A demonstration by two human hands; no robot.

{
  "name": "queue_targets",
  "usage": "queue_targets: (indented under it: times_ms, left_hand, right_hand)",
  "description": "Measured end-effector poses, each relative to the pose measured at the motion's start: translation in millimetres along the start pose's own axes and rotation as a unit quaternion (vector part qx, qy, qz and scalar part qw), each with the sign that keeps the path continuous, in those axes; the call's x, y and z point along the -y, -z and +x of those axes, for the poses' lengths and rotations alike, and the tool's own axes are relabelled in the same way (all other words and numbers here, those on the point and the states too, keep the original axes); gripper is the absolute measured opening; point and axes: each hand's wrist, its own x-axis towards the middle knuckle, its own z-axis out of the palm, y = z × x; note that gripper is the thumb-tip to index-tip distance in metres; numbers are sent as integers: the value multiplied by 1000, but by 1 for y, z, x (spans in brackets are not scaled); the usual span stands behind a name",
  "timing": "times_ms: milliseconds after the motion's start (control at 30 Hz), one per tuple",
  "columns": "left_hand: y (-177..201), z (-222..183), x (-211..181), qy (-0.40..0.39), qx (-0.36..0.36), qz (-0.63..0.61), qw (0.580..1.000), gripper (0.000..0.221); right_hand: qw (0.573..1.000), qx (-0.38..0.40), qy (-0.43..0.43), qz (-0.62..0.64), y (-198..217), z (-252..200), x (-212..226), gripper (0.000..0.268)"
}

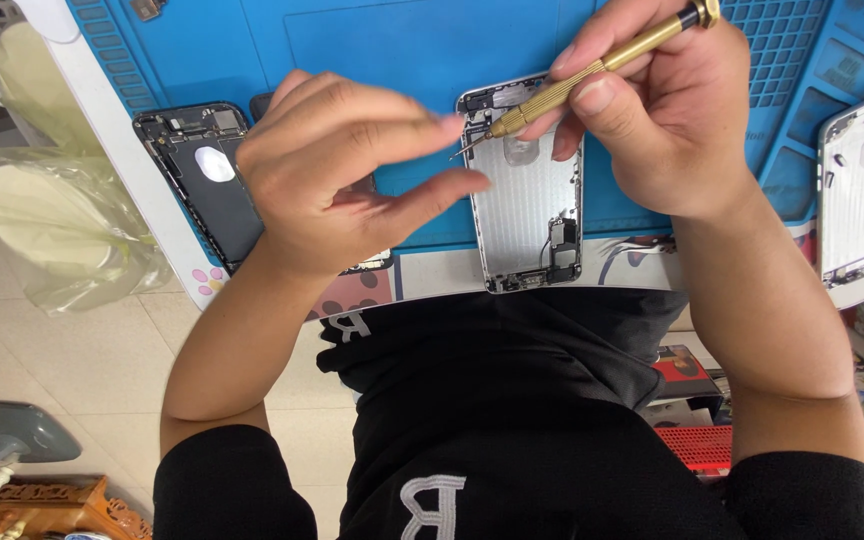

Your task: Repairing mobile phones on a repair bench using a screwdriver.

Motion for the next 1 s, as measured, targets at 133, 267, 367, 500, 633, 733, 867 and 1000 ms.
queue_targets:
  times_ms: [133, 267, 367, 500, 633, 733, 867, 1000]
  left_hand:
    - [0, 5, -1, 35, -25, -112, 993, 50]
    - [1, -8, 1, 115, 10, -72, 991, 26]
    - [-2, -15, 4, 109, 70, 29, 991, 25]
    - [-5, -11, 3, 89, 112, 84, 986, 29]
    - [-3, -12, 5, 76, 133, 107, 982, 31]
    - [-3, -15, 5, 83, 139, 110, 981, 31]
    - [-2, -13, 6, 76, 139, 107, 982, 30]
    - [-2, -14, 4, 75, 135, 108, 982, 29]
  right_hand:
    - [999, -19, 10, -30, 6, -8, -10, 20]
    - [991, -32, 45, -124, -1, -10, -12, 19]
    - [979, -42, 66, -187, -6, -3, -9, 18]
    - [958, -25, 98, -270, -3, -4, -15, 20]
    - [943, 17, 132, -306, 7, -7, -28, 21]
    - [939, 11, 154, -306, 12, -10, -36, 23]
    - [941, 18, 144, -306, 8, -3, -27, 25]
    - [927, 18, 176, -331, 10, -7, -29, 26]
